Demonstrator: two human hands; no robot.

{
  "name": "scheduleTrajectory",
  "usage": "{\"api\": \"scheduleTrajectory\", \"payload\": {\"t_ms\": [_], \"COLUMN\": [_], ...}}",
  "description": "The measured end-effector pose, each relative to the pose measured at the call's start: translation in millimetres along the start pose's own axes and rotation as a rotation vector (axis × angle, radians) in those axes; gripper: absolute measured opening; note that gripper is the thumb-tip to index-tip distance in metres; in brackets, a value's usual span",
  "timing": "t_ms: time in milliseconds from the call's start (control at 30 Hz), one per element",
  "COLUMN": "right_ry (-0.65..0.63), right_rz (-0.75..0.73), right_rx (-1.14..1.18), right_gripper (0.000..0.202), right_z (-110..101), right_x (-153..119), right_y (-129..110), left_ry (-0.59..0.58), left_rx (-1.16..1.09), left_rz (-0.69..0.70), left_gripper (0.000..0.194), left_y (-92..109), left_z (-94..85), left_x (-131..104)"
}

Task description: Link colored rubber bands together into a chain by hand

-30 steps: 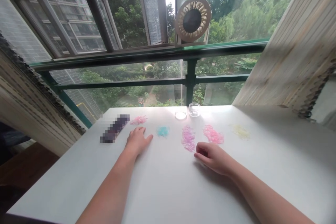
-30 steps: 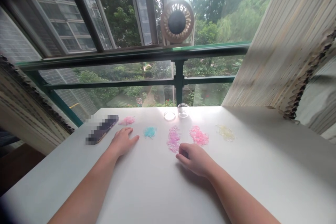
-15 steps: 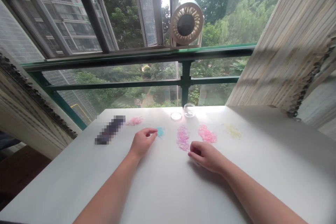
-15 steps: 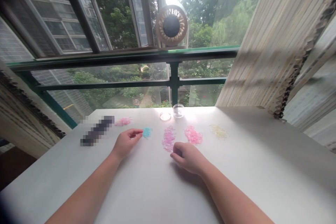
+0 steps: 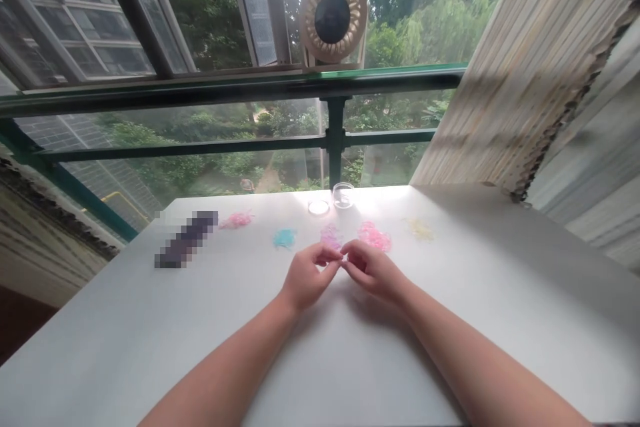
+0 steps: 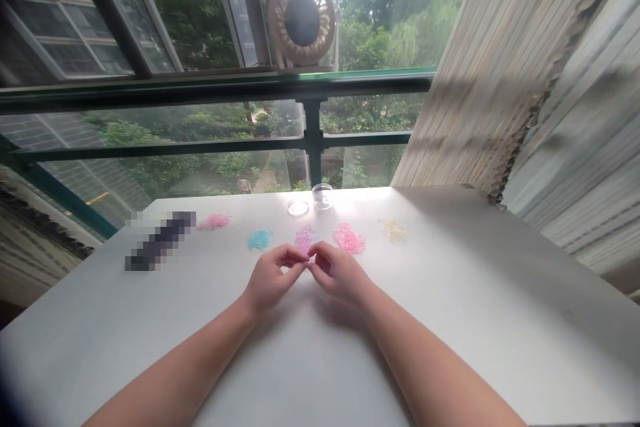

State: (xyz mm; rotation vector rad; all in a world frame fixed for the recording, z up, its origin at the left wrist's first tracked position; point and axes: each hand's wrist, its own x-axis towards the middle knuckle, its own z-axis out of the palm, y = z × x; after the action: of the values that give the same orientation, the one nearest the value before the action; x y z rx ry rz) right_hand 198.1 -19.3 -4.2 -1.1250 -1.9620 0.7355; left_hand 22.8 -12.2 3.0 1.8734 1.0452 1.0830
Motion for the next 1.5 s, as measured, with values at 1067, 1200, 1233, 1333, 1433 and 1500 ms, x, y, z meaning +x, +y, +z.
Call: {"api": "scheduleTrajectory", "payload": {"t_ms": [1067, 1200, 1233, 1333, 1433, 1500], "right_ry": [0.036, 0.03, 0.03, 0.027, 0.019, 0.01], "right_rz": [-0.067, -0.058, -0.057, -0.056, -0.051, -0.047], "right_rx": [0.027, 0.032, 0.024, 0.009, 0.013, 0.016], "right_gripper": [0.003, 0.004, 0.003, 0.003, 0.003, 0.003], "right_z": [-0.5, -0.4, -0.4, -0.3, -0.4, -0.7], "right_x": [0.5, 0.3, 0.5, 1.1, 1.2, 1.0], "right_y": [-4.2, -4.5, -4.2, -3.1, -2.3, -2.2], "left_ry": [-0.006, -0.016, -0.016, -0.009, 0.0, 0.004], "left_rx": [0.157, 0.168, 0.168, 0.166, 0.162, 0.158], "left_rz": [0.049, 0.049, 0.05, 0.055, 0.061, 0.064], "left_gripper": [0.009, 0.01, 0.01, 0.01, 0.01, 0.009], "left_y": [-5.5, -6.2, -6.4, -7.0, -7.6, -7.7], "left_z": [-11.0, -11.9, -12.0, -11.9, -12.1, -12.5], "left_x": [-5.9, -5.8, -5.9, -6.2, -6.6, -6.7]}}
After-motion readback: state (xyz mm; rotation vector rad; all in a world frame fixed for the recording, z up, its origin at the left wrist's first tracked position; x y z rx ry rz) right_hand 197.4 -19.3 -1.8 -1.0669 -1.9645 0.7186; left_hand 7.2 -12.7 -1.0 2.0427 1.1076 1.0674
